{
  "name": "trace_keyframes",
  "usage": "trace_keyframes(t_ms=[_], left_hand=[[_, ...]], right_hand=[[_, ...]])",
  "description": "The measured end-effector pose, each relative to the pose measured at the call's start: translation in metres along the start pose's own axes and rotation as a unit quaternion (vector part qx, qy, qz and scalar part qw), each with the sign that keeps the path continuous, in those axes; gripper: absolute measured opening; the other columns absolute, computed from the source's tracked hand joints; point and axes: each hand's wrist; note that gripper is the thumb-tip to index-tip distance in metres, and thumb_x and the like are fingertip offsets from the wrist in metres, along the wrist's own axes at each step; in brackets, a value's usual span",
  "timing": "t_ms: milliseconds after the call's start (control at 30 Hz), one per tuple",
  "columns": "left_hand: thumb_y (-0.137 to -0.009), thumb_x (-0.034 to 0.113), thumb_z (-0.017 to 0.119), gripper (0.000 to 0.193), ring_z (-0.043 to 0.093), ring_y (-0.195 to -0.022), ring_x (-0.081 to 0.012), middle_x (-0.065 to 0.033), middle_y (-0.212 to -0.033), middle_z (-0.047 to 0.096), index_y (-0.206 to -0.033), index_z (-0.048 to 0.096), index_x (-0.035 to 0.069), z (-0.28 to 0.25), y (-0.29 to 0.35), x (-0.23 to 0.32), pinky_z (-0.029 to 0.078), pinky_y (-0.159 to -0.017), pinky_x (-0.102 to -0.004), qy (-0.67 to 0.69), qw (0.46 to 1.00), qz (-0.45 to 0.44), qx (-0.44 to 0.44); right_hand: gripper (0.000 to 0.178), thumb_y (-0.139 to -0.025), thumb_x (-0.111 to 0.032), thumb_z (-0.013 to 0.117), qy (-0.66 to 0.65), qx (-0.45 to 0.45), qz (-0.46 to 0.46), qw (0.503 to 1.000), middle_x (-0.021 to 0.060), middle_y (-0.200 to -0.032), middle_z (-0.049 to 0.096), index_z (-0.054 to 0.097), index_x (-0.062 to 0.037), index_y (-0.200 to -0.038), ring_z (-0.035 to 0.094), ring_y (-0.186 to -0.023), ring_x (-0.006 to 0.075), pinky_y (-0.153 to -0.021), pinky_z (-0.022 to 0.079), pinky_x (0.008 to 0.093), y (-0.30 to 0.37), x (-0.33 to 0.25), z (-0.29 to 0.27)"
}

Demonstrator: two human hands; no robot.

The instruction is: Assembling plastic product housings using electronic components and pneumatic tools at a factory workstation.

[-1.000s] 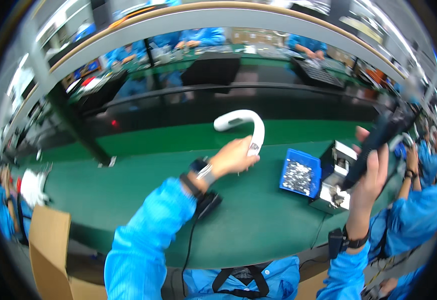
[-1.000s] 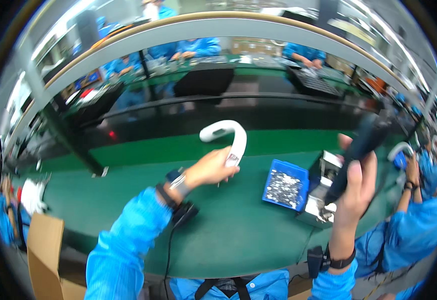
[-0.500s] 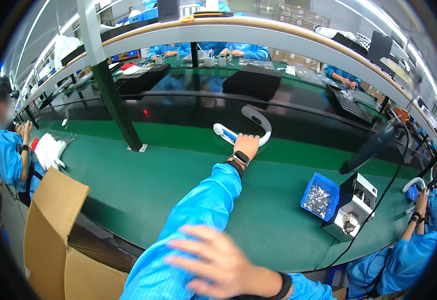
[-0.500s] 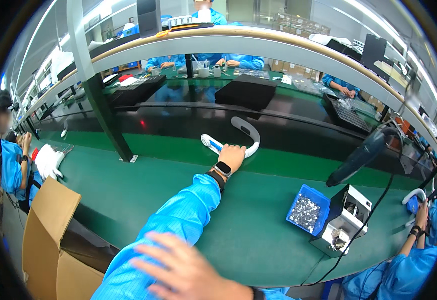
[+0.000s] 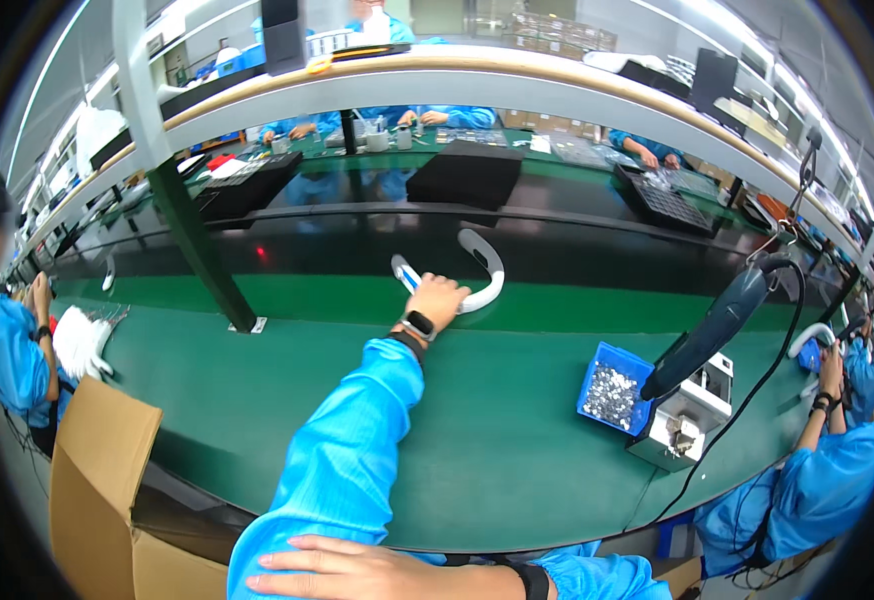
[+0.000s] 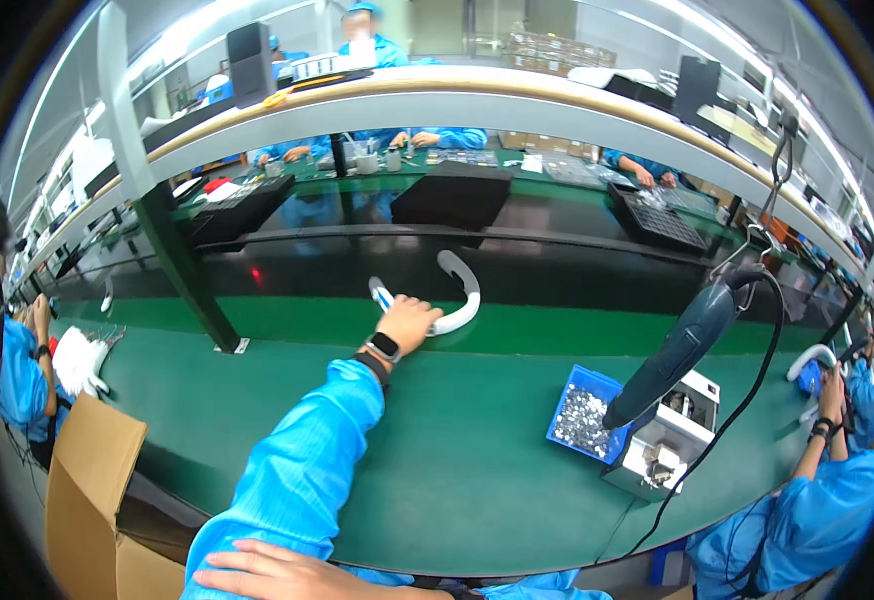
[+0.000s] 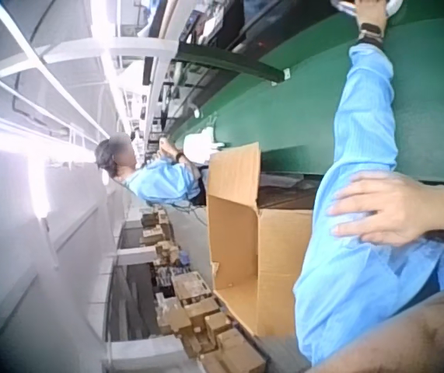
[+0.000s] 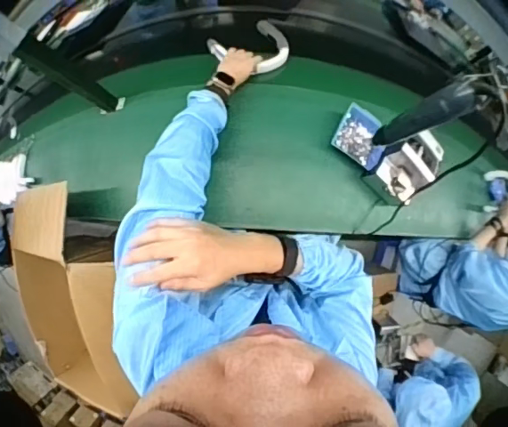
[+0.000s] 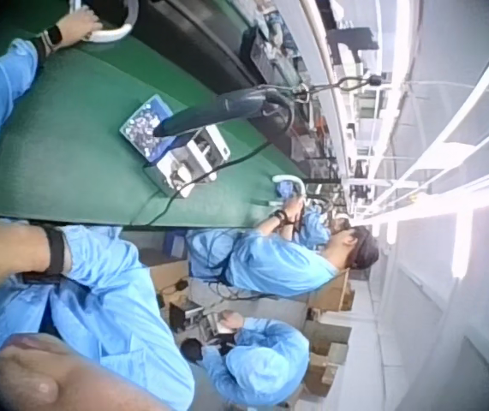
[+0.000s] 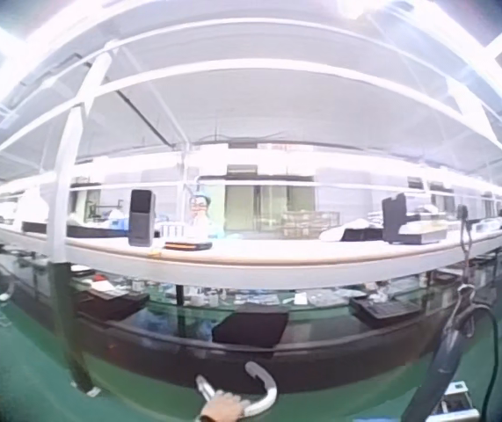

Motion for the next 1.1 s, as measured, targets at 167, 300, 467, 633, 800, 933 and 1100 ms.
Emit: trace_keyframes(t_ms=[167,300,467,633,800,933,1100], left_hand=[[-0.078,0.009,0.062,0.033,0.057,-0.110,-0.0298,-0.0119,-0.105,0.062,-0.111,0.064,0.012,-0.026,0.034,-0.021,0.039,-0.101,-0.0455,-0.045,0.994,-0.102,0.009],[-0.070,-0.003,0.057,0.046,0.053,-0.113,-0.0343,-0.0137,-0.110,0.061,-0.115,0.062,0.007,-0.038,0.006,0.053,0.044,-0.099,-0.0434,0.221,0.953,-0.123,0.169],[-0.084,0.000,0.056,0.036,0.066,-0.091,-0.0218,-0.0096,-0.094,0.070,-0.120,0.061,0.005,-0.049,0.019,0.108,0.051,-0.087,-0.0323,0.584,0.788,-0.172,0.087],[-0.090,-0.002,0.049,0.034,0.065,-0.084,-0.0132,-0.0095,-0.090,0.070,-0.123,0.059,-0.001,-0.064,0.045,0.140,0.051,-0.080,-0.0253,0.754,0.620,-0.174,-0.129],[-0.093,0.002,0.049,0.027,0.062,-0.086,-0.0105,-0.0045,-0.094,0.068,-0.116,0.063,0.000,-0.031,0.095,0.124,0.051,-0.078,-0.0237,0.728,0.668,-0.150,-0.030],[-0.100,0.013,0.049,0.026,0.062,-0.093,-0.0116,-0.0053,-0.104,0.064,-0.120,0.059,-0.002,-0.052,0.087,0.146,0.053,-0.081,-0.0244,0.797,0.541,-0.267,-0.017],[-0.100,0.012,0.052,0.031,0.063,-0.097,-0.0155,-0.0089,-0.114,0.062,-0.127,0.052,-0.004,-0.055,0.075,0.152,0.055,-0.080,-0.0277,0.777,0.587,-0.220,-0.052]], right_hand=[[0.033,-0.089,-0.019,0.059,0.036,0.059,-0.042,0.997,0.0145,-0.128,0.060,0.066,-0.0094,-0.120,0.057,-0.118,0.0332,-0.099,0.045,0.0484,0.009,0.005,0.016],[0.028,-0.085,-0.014,0.063,0.062,0.136,-0.071,0.986,0.0114,-0.112,0.068,0.069,-0.0073,-0.112,0.066,-0.101,0.0292,-0.086,0.054,0.0404,0.019,0.014,0.020],[0.021,-0.087,-0.016,0.063,0.047,0.169,-0.095,0.980,0.0087,-0.103,0.069,0.069,-0.0062,-0.105,0.068,-0.089,0.0234,-0.071,0.056,0.0329,0.029,0.022,0.036],[0.016,-0.088,-0.022,0.062,0.175,0.090,-0.042,0.979,0.0048,-0.093,0.068,0.070,-0.0097,-0.096,0.066,-0.082,0.0225,-0.067,0.053,0.0344,0.092,0.081,-0.015],[0.021,-0.084,-0.016,0.064,0.241,0.391,0.222,0.860,0.0151,-0.066,0.060,0.060,-0.0019,-0.070,0.061,-0.057,0.0297,-0.051,0.046,0.0382,0.129,0.142,-0.114],[0.028,-0.088,-0.013,0.063,0.242,0.460,0.259,0.814,0.0125,-0.056,0.053,0.054,0.0021,-0.066,0.046,-0.046,0.0172,-0.046,0.038,0.0322,0.178,0.200,-0.141],[0.032,-0.093,-0.022,0.061,0.141,0.443,0.375,0.802,0.0146,-0.058,0.054,0.059,0.0022,-0.072,0.051,-0.051,0.0141,-0.048,0.040,0.0353,0.194,0.203,-0.156]])
Point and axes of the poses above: each hand's wrist, its own y-axis away from the middle knuckle, its own z-axis out of the palm, x = y × z
